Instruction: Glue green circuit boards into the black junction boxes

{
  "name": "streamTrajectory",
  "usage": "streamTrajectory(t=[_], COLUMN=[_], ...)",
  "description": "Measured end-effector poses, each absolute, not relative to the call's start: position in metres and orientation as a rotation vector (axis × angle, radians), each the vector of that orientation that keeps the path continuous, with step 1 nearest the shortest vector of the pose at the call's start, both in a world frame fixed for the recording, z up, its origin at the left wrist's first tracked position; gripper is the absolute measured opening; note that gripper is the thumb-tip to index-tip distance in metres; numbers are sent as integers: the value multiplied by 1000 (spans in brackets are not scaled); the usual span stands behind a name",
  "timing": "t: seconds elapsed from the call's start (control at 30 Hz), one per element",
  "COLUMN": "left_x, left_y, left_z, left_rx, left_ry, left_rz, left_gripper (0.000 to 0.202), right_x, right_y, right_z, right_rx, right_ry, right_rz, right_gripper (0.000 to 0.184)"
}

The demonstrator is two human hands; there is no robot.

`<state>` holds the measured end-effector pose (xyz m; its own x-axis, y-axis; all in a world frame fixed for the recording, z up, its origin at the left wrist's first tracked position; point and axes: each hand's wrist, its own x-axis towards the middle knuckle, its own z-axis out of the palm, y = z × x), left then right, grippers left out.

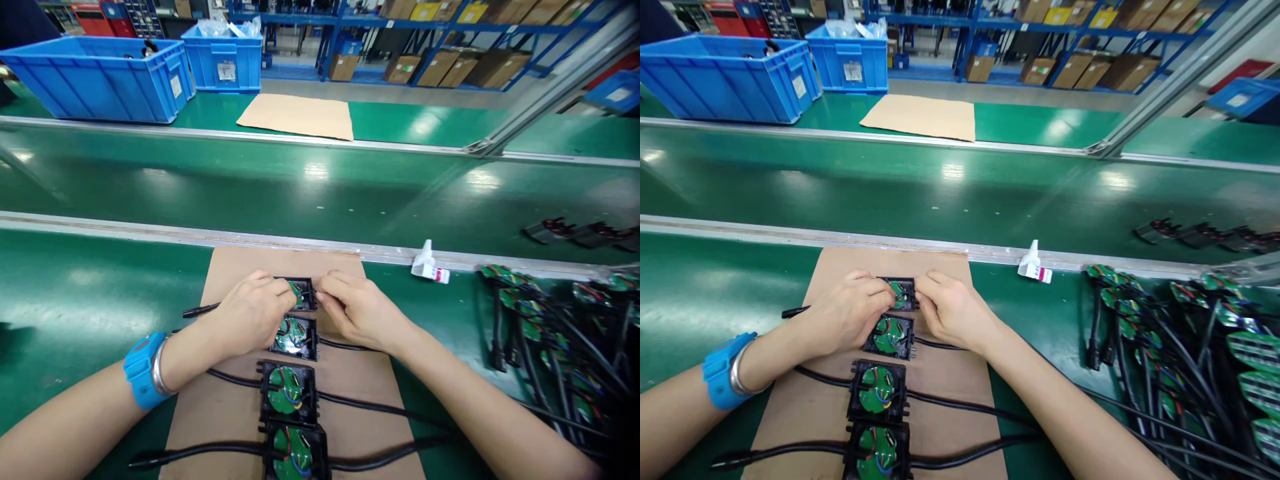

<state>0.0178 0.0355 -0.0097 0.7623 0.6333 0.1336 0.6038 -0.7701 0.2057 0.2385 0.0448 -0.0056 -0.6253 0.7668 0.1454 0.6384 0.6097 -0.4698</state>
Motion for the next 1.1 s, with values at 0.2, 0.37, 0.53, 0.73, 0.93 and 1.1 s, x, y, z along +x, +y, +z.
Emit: streamTrajectory(t=[0.2,0.37,0.53,0.73,0.93,1.1], left_x=[18,18,25,37,31,30], left_y=[34,34,32,31,29,31], left_z=[-10,-13,-14,-11,-17,-15], left_rx=[2795,2818,2909,2965,2877,2929], left_ry=[999,946,974,1031,1104,1091], left_rz=[306,343,311,311,325,247], left_gripper=[25,41,40,26,47,47], right_x=[237,238,236,222,231,242], right_y=[46,45,45,42,41,48], right_z=[0,-1,-3,0,-5,-17], right_rx=[-1193,-1219,-1321,-1466,-1359,-1159], right_ry=[-2556,-2545,-2688,-2813,-2686,-2548], right_rz=[593,550,404,181,123,292], right_gripper=[22,23,17,18,20,19])
